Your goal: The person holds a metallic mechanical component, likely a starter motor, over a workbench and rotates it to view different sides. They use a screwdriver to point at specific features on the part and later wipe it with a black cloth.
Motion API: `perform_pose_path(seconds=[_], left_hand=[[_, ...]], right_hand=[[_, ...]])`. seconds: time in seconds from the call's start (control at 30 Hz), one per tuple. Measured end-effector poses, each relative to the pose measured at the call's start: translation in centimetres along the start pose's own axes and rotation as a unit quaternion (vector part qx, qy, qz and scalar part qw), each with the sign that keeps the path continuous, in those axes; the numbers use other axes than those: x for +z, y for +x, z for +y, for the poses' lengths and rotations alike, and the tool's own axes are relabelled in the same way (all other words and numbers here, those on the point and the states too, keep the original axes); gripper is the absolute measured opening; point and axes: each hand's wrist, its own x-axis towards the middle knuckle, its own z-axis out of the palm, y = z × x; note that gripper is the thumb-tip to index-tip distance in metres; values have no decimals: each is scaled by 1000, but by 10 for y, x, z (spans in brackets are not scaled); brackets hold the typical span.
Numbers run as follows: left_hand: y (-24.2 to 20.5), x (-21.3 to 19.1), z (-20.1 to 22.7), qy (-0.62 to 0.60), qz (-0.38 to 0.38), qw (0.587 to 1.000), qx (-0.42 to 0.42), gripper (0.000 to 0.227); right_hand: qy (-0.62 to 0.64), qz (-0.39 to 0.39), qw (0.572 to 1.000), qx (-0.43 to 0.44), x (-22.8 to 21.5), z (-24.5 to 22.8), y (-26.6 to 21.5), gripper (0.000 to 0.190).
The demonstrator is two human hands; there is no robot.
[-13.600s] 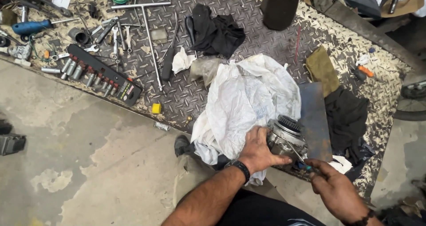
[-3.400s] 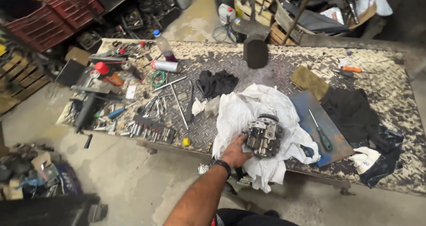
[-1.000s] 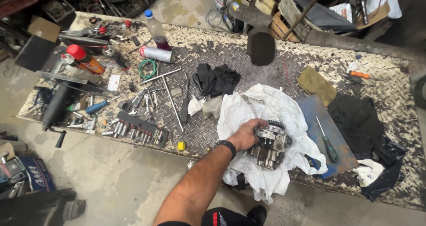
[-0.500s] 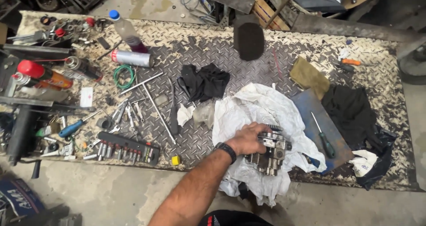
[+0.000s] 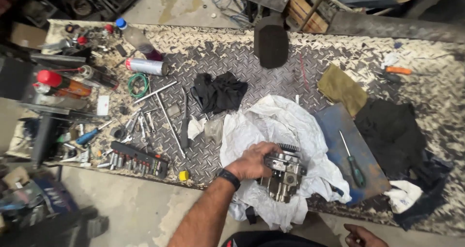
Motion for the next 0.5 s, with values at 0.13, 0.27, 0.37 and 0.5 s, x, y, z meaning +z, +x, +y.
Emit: perform_pose_path(seconds=[0.13, 0.27, 0.37, 0.5], left_hand=[[-2, 9, -4, -98, 60, 993, 28, 78], [-15, 16, -28, -191, 223, 956, 3, 67], [-20, 28, -46, -220, 244, 944, -29, 58], [-14, 24, -49, -205, 189, 958, -69, 57]], right_hand=[[-241, -69, 965, -74, -27, -49, 1, 51], [-299, -51, 931, -202, -20, -106, -20, 52], [-277, 0, 885, -375, 0, -141, -24, 55], [-249, 62, 843, -472, 38, -201, -51, 63]])
